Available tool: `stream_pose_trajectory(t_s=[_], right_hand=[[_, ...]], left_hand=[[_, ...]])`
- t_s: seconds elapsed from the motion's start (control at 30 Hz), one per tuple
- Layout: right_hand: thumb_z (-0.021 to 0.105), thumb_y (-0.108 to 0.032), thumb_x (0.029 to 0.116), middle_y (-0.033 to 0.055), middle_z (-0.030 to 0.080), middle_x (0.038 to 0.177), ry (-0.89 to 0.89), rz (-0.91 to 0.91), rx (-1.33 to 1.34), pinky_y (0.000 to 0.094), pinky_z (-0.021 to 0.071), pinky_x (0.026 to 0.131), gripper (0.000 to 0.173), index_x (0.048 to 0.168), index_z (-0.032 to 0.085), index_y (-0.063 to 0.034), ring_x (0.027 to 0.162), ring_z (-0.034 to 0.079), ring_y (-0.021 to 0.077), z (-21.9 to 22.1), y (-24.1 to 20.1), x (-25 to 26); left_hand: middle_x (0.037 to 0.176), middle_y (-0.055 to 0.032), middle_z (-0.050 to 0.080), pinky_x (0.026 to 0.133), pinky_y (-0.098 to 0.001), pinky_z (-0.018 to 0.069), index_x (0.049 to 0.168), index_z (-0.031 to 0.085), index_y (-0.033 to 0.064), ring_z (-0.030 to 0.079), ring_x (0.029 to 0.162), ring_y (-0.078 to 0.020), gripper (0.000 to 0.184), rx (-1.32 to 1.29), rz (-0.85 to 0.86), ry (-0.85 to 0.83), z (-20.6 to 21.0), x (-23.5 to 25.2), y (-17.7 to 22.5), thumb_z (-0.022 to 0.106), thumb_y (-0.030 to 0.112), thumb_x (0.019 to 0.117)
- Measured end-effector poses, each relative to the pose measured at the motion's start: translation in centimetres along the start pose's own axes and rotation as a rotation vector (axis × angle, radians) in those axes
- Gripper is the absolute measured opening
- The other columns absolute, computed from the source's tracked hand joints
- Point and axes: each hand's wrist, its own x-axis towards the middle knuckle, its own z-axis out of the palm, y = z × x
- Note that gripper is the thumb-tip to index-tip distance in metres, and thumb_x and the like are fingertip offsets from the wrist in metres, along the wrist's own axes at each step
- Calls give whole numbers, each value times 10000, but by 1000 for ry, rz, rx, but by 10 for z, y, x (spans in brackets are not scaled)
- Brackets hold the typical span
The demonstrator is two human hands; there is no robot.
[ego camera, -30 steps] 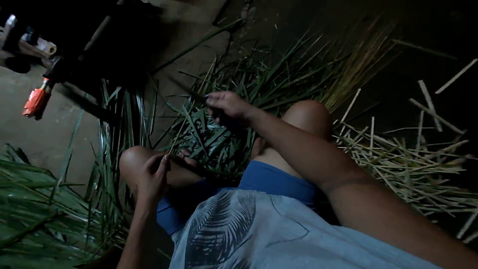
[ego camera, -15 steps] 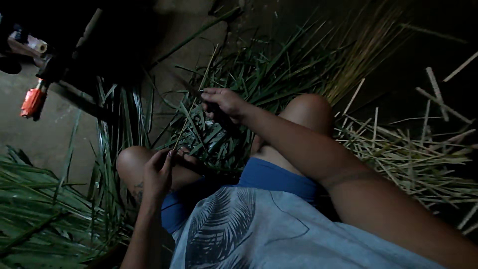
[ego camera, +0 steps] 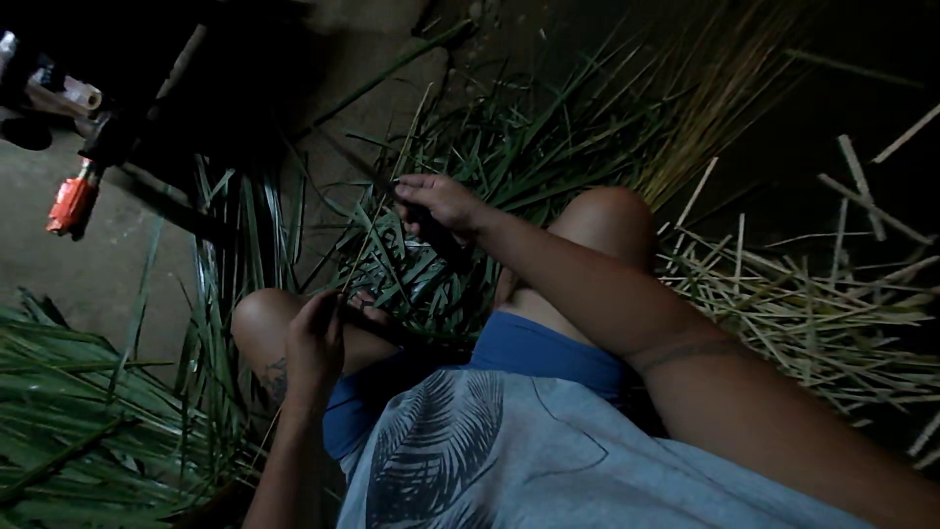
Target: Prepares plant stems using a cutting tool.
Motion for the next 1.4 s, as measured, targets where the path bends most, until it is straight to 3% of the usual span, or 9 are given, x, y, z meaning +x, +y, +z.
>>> stream_pose_trajectory(t_s=[0.23,0.37,0.5,0.63,0.7,0.87,0.97,1.13,1.4], right_hand=[[416,-252,1126,44,607,835,178,-119,106,271,555,531,329,1391,526,-90,598,597,132,-24,-23,1],[389,-265,1130,29,604,844,291,-205,177,268,552,537,343,1384,552,-102,599,589,127,-43,-31,3],[389,-258,1130,42,612,843,141,-129,48,282,555,536,322,1377,530,-106,607,600,135,-31,-25,-5],[441,-223,1119,77,650,857,-127,45,-202,272,560,550,354,1409,530,-42,620,626,142,5,3,-12],[443,-232,1122,78,644,858,-172,92,-227,258,554,556,365,1420,524,-37,620,621,131,16,11,-12],[460,-242,1114,57,637,864,31,36,-53,260,549,535,375,1448,504,-76,607,608,130,-5,-6,-2],[446,-253,1116,50,622,845,127,-24,50,264,549,517,316,1362,549,-86,590,599,131,-25,-20,-1],[423,-265,1120,40,605,858,249,-68,114,256,532,524,337,1396,542,-112,603,583,128,-48,-37,-4],[434,-250,1115,73,646,926,588,-160,238,273,549,531,314,1373,531,-99,614,616,148,-74,-46,6]], left_hand=[[921,-22,695,701,-192,553,1191,681,25,630,741,-9,229,-51,26,-38,-6,-4,0,570,168,1050],[881,31,687,654,-180,531,1132,696,34,615,711,-14,214,-292,-101,-104,-11,-5,-1,550,170,1054],[835,23,674,570,-188,490,1107,715,53,577,643,-40,198,-436,-243,-111,-10,-4,4,563,168,1055],[835,3,678,525,-187,473,1119,711,48,558,598,-45,206,-491,-317,-131,-6,2,7,557,171,1059],[837,-10,684,510,-190,471,1128,711,40,558,586,-48,214,-516,-344,-139,-4,3,2,560,175,1059],[811,-1,651,508,-193,448,1116,716,53,527,582,-52,215,-533,-355,-189,-7,-5,-9,563,193,1057],[806,2,651,503,-192,446,1120,720,67,522,577,-50,213,-533,-355,-224,-9,-7,-9,570,203,1055],[782,14,634,495,-183,440,1106,715,72,513,567,-43,203,-553,-377,-274,-15,-5,-6,569,202,1052],[756,17,611,485,-187,431,1110,714,70,499,556,-49,201,-496,-414,-202,-26,-10,-13,569,197,1052]])
